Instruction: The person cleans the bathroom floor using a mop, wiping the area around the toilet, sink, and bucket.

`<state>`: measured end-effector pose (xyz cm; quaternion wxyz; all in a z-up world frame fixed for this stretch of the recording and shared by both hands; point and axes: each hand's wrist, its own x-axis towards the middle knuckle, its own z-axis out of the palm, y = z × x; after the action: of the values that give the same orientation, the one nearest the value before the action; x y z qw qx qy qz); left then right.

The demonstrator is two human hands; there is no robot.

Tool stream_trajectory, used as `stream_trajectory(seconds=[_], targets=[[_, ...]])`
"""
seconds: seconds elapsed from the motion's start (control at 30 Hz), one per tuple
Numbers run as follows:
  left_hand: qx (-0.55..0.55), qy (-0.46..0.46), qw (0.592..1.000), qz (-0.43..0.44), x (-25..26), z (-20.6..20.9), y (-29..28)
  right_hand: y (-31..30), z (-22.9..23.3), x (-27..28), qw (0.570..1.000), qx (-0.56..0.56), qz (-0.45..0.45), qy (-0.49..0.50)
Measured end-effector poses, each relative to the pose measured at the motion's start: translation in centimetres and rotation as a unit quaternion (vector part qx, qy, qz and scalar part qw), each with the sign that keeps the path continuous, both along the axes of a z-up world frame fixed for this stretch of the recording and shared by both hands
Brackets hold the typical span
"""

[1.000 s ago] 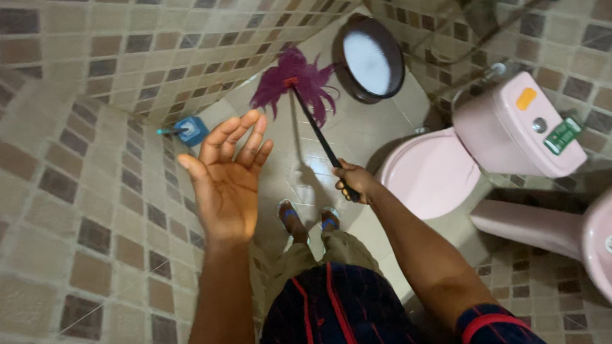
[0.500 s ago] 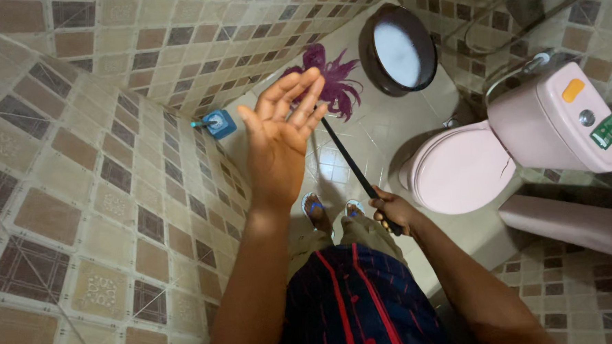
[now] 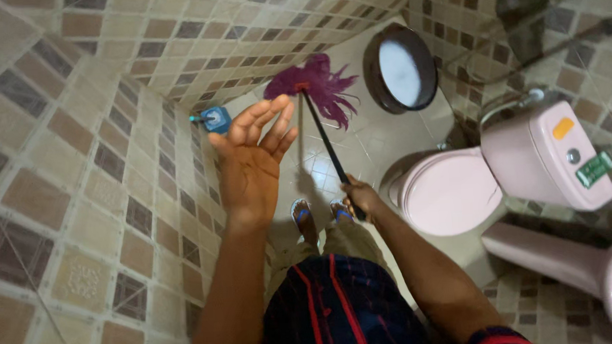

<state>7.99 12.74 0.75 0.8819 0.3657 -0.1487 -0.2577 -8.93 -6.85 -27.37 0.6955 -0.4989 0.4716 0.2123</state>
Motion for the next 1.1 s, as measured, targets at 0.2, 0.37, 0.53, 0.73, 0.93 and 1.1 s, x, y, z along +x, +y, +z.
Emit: stream_trajectory(seconds=[0.2,0.37,0.53,0.73,0.93,1.1], targets=[[-0.008,0.001,0.998,0.059,-2.3,0.1,1.2,-1.9,0.7,3.6,0.999,0.0,0.034,-0.013],[-0.013,-0.009,0.996,0.083,-4.4,0.3,-0.3,-3.1,1.8,-0.4,0.993,-0.029,0.117,0.006],[-0.029,0.001,0.996,0.087,-5.6,0.7,-3.5,-4.6,3.2,-5.3,0.982,-0.037,0.181,0.03],[-0.047,-0.002,0.994,0.094,-7.0,1.0,-5.7,-5.9,5.3,-9.0,0.978,0.01,0.206,0.027],[-0.033,-0.005,0.988,0.149,-8.9,1.2,-4.3,-7.3,2.7,-7.5,0.972,-0.033,0.229,0.039],[-0.015,-0.03,0.982,0.186,-10.7,1.5,-2.4,-9.0,1.1,-2.6,0.959,-0.105,0.264,0.02]])
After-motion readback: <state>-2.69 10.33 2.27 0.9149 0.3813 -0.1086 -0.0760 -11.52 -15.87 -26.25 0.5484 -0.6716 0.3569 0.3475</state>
